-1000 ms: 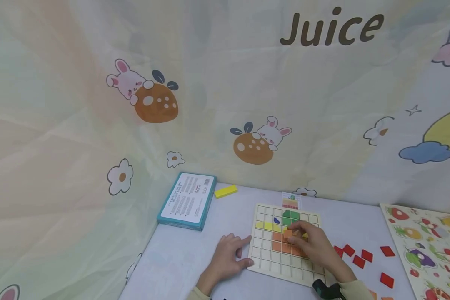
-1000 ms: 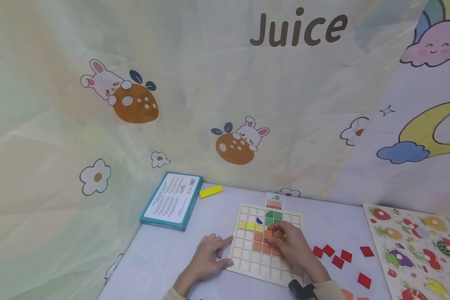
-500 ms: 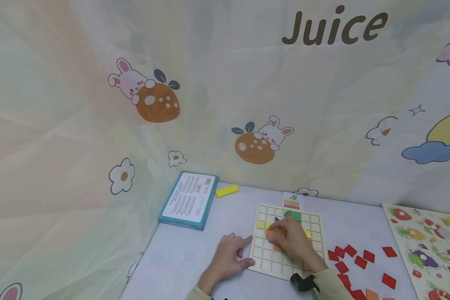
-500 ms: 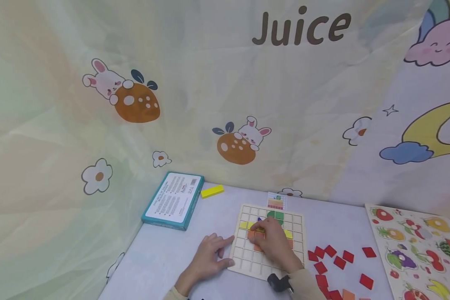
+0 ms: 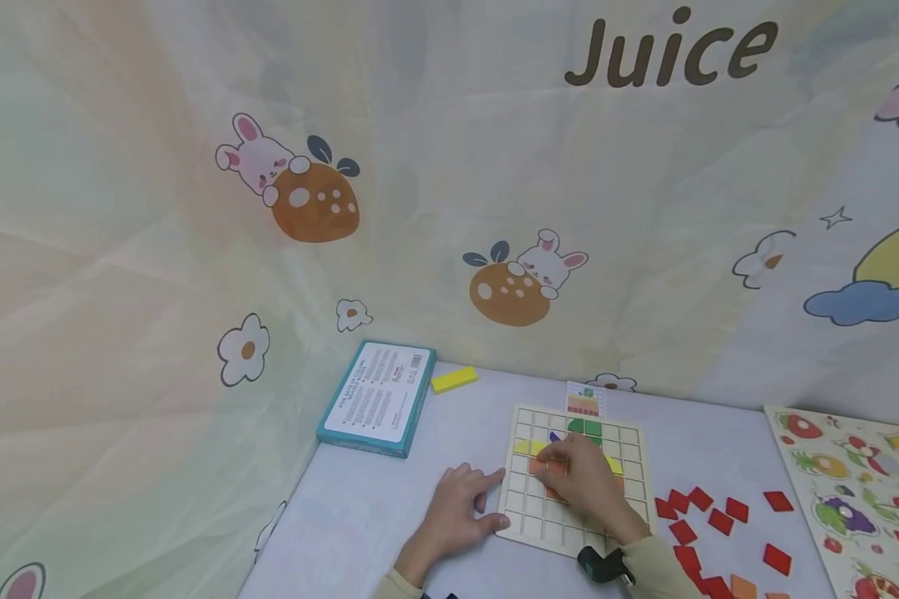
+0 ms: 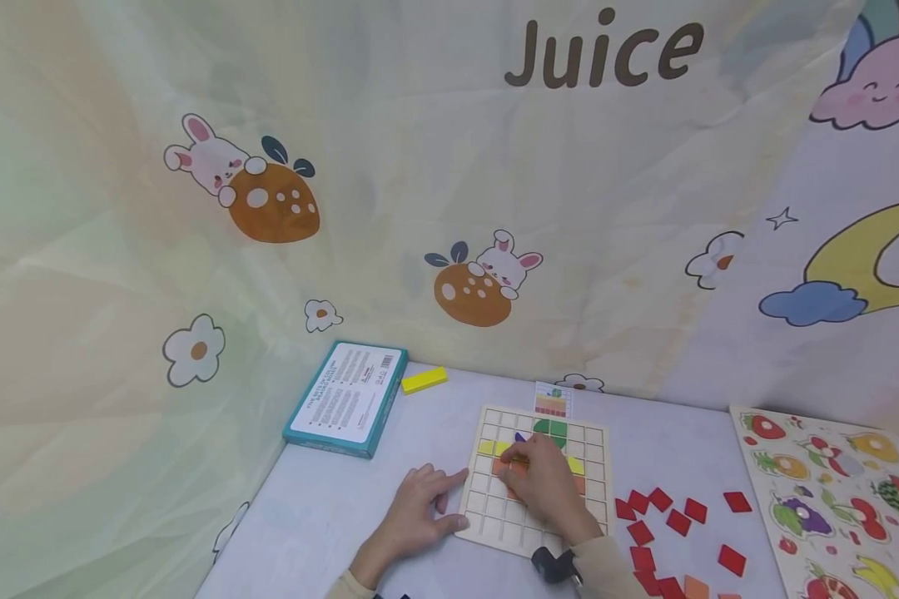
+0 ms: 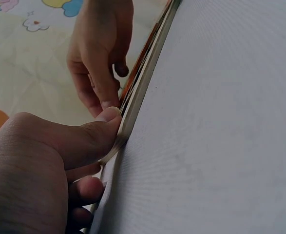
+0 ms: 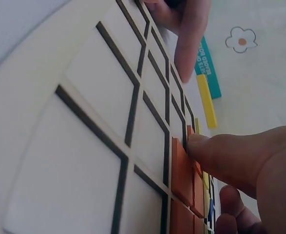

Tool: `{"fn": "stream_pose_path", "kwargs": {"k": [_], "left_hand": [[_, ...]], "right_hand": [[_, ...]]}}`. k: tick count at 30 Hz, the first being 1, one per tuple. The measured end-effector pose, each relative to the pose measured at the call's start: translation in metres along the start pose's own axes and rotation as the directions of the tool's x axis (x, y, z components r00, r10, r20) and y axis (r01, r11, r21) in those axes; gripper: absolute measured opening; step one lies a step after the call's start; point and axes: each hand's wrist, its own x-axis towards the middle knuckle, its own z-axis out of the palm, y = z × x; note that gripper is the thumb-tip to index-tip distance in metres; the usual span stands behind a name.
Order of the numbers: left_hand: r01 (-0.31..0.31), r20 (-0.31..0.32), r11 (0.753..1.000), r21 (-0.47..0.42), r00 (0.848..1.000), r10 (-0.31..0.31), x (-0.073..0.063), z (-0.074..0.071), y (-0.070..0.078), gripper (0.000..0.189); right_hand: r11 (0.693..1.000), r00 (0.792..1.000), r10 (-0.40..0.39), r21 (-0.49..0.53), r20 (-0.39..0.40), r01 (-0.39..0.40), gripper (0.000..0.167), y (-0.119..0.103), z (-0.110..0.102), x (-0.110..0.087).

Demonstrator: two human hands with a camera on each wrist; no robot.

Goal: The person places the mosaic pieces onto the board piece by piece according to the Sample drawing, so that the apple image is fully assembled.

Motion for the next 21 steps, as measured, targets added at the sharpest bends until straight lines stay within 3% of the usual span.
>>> {"fn": "stream_pose_path", "kwargs": {"k": [5,10,17,21], "left_hand": [[-0.004,-0.002,1.000,0.010,1.000,0.004,0.001,0.000,0.001,0.067],[0.023,0.013,1.000,0.007,1.000,-0.023,0.003,-0.001,0.005,0.068],[0.040,0.014,0.999,0.002,0.999,-0.040,0.003,-0.001,0.005,0.068],[0.044,0.016,0.999,0.005,0.999,-0.044,0.003,0.000,0.003,0.068]], "right_hand": [[0.999,0.999,-0.041,0.020,-0.020,0.041,0.015,0.008,-0.008,-0.003],[0.998,0.998,-0.055,0.013,-0.038,0.056,0.017,0.026,-0.031,-0.017],[0.998,0.998,0.059,-0.038,0.010,-0.058,0.028,0.059,-0.076,-0.049],[0.984,0.983,0.169,-0.068,0.077,-0.164,0.038,0.085,-0.099,-0.071]]}}
